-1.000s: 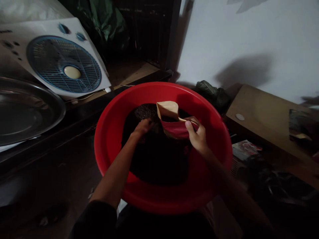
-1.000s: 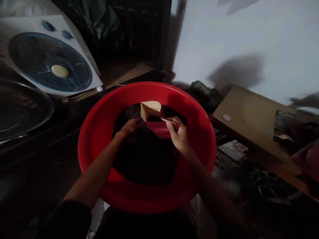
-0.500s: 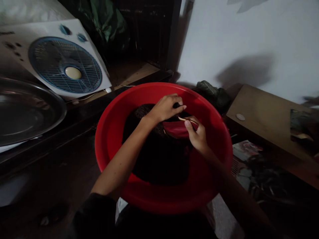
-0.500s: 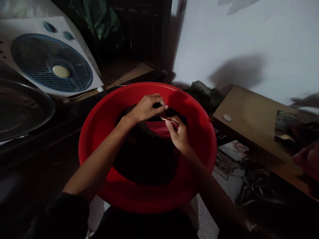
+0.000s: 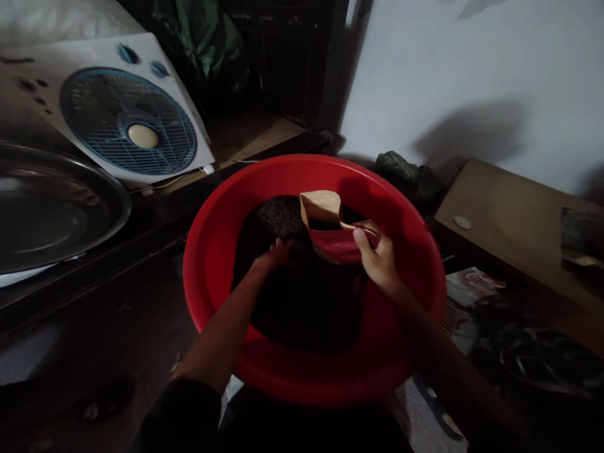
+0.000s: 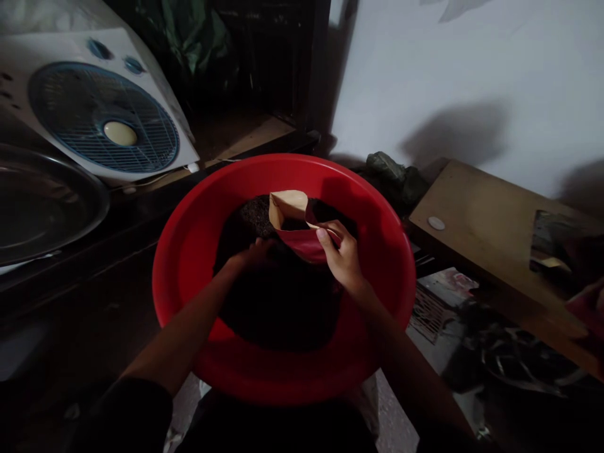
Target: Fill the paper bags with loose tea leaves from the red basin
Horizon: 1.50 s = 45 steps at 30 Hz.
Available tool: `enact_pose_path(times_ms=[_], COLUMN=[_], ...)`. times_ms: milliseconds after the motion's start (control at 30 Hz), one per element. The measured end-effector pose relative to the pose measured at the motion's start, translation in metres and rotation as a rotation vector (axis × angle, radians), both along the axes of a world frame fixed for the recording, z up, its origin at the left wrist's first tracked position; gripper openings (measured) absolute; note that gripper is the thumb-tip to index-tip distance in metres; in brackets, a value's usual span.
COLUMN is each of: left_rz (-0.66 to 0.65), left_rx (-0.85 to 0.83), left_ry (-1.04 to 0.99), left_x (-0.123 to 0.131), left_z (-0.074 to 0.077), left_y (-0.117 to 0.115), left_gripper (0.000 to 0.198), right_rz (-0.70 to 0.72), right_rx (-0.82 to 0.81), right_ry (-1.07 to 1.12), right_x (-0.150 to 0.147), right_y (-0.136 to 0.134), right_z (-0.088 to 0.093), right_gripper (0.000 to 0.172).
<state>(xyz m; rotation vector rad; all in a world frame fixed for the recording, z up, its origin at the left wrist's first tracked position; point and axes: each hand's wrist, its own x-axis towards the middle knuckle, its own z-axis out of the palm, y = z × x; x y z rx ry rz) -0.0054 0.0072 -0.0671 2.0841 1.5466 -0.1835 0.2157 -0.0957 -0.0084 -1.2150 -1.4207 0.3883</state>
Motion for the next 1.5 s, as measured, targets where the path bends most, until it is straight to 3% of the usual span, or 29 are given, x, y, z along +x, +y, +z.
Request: enact_pose_path(times_ms=[67,167,300,433,600,733,867,967,1067,1133,1200,1267,1367,1433,1500], left_rz=[-0.081,-0.199,-0.327,-0.372,-0.299,-0.183,-0.058,-0.135,-0.322,-0.451,-0.477,-0.331,0.079,0.279,0.214], left_rx=[-0.085,-0.151,-0.193,-0.239,-0.214,0.069,0.496,0.672,0.559,0.446,0.430,0.527,0.614,0.472,0.220], left_ry=[0.111,0.208,0.197,0.146,0.011,-0.171,-0.437,-0.627,-0.655,-0.662,-0.737,-0.860,-0.956,-0.865,-0.562], left_x=[0.001,0.010,0.024,0.030,0.019,0.002,-0.003,0.010,0.029,0.038,0.039,0.030,0.002,-0.018,-0.030], left_z=[-0.025,-0.045,-0.047,-0.036,0.004,0.056,0.107,0.134,0.145,0.144,0.138,0.126,0.101,0.078,0.051], left_y=[-0.016,-0.034,-0.043,-0.041,-0.015,0.008,0.009,0.002,-0.005,-0.009,-0.013,-0.015,-0.009,-0.002,-0.001], left_gripper=[0.085,0.089,0.067,0.057,0.048,0.045,0.032,0.021,0.012,0.009,0.006,0.006,0.010,0.016,0.021], right_rz=[-0.002,0.005,0.004,-0.002,-0.008,0.010,0.027,0.042,0.040,0.037,0.035,0.039,0.056,0.060,0.057], right_rx=[-0.008,-0.012,-0.010,-0.004,-0.013,-0.013,-0.007,-0.010,-0.019,-0.021,-0.018,-0.019,-0.014,-0.015,-0.031], right_ry=[-0.001,0.001,0.016,0.009,0.011,0.006,-0.006,-0.014,-0.021,-0.029,-0.033,-0.032,-0.037,-0.041,-0.044], right_x=[0.000,0.000,-0.001,-0.002,-0.001,-0.001,-0.003,-0.005,-0.005,-0.005,-0.004,-0.003,-0.003,-0.003,-0.004], right_y=[0.000,-0.001,-0.001,0.000,-0.001,0.000,0.001,0.001,0.001,0.000,0.000,0.001,0.002,0.002,0.002], right_z=[-0.001,-0.001,0.000,0.000,-0.001,0.001,0.003,0.003,0.003,0.003,0.003,0.002,0.000,-0.001,-0.001], right_gripper=[0.027,0.026,0.027,0.028,0.029,0.029,0.029,0.028,0.029,0.030,0.030,0.028,0.026,0.027,0.029])
